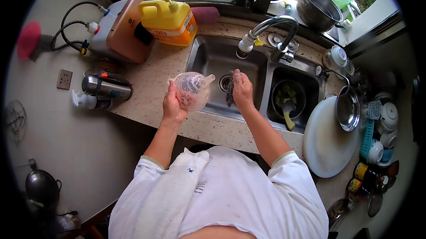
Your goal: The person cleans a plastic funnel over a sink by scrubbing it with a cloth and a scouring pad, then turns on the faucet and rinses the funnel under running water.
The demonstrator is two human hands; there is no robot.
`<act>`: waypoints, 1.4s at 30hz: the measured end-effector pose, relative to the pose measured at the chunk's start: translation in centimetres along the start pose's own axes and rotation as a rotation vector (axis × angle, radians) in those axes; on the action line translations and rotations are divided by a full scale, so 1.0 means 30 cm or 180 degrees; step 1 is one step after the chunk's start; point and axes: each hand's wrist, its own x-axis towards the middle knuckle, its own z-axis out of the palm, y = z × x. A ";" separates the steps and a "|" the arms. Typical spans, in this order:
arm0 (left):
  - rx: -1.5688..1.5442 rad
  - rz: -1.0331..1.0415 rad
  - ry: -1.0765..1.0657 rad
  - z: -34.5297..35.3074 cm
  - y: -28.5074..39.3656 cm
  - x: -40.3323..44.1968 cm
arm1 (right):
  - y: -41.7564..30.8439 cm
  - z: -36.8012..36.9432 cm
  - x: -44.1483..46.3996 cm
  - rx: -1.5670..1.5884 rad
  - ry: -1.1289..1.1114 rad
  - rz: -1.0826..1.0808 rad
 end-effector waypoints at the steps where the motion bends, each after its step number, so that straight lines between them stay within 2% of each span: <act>1: -0.0036 -0.0064 -0.0044 0.003 0.000 -0.006 | -0.051 0.008 -0.036 -0.0198 -0.0095 -0.0305; 4: -0.0099 -0.0226 -0.0260 0.014 -0.012 0.000 | -0.135 0.044 -0.086 -0.0955 0.0100 -0.1300; 5: -0.0091 -0.0252 -0.0364 -0.004 -0.027 0.011 | -0.163 0.046 -0.104 -0.0997 -0.0108 -0.1156; 6: -0.0089 -0.0276 -0.0468 0.007 -0.029 0.014 | -0.172 0.057 -0.112 -0.1032 -0.0075 -0.1300; 8: -0.0096 -0.0023 -0.0259 0.039 -0.043 0.013 | -0.177 0.091 -0.128 -0.1111 -0.0010 -0.1587; 9: -0.0102 0.0101 -0.0158 0.062 -0.052 0.013 | -0.171 0.103 -0.141 -0.1001 -0.0200 -0.1250; 10: -0.0153 0.0074 0.0054 0.061 -0.074 0.032 | -0.150 0.129 -0.165 -0.1207 -0.0128 -0.1362; 12: -0.0261 0.0045 0.0485 0.043 -0.114 0.079 | -0.136 0.174 -0.238 -0.1231 -0.0432 -0.1865; 13: 0.0281 -0.0167 0.0363 0.031 -0.113 0.076 | -0.140 0.190 -0.238 -0.1282 -0.0296 -0.2053; 15: -0.0207 -0.0087 0.0348 0.048 -0.121 0.119 | -0.149 0.203 -0.226 -0.1391 0.0003 -0.2416; 17: -0.0821 -0.0171 0.0345 0.087 -0.116 0.121 | -0.136 0.165 -0.186 -0.1338 0.0182 -0.2324; 18: -0.0773 -0.0184 0.0445 0.118 -0.093 0.109 | -0.133 0.141 -0.145 -0.1304 0.0261 -0.2300; 20: -0.0657 -0.0210 0.0675 0.133 -0.070 0.084 | -0.130 0.101 -0.037 -0.1140 0.0451 -0.1362; 21: -0.0462 -0.0184 0.0844 0.130 -0.074 0.085 | -0.127 0.095 0.026 -0.0487 0.0116 -0.0656; 25: -0.0361 -0.0289 0.0893 0.141 -0.068 0.097 | -0.109 0.137 -0.095 -0.0996 0.0385 -0.1447; 28: -0.0365 -0.0348 0.0977 0.126 -0.070 0.105 | -0.084 0.135 -0.130 -0.1408 0.0277 -0.2093; 29: -0.0386 -0.0365 0.0967 0.120 -0.083 0.102 | -0.083 0.124 -0.090 -0.1460 0.0337 -0.2133; 32: -0.0377 -0.0367 0.1037 0.119 -0.115 0.086 | -0.073 0.087 0.031 -0.1439 0.0287 -0.0971; 33: -0.0366 -0.0338 0.1046 0.129 -0.117 0.099 | -0.088 0.108 -0.010 -0.1355 0.0461 -0.1545; 36: 0.0334 -0.0225 0.1239 0.188 -0.104 0.093 | -0.088 0.196 -0.180 -0.1602 0.0038 -0.2500; 37: -0.0030 -0.0208 0.0791 0.134 -0.122 0.123 | -0.099 0.196 -0.165 -0.1780 -0.0012 -0.2515; 39: -0.0333 -0.0398 0.0686 0.116 -0.133 0.132 | -0.121 0.183 -0.109 -0.2155 -0.0119 -0.2525; 42: -0.0643 -0.0474 0.0593 0.076 -0.155 0.139 | -0.110 0.153 0.002 -0.1773 0.0326 -0.1774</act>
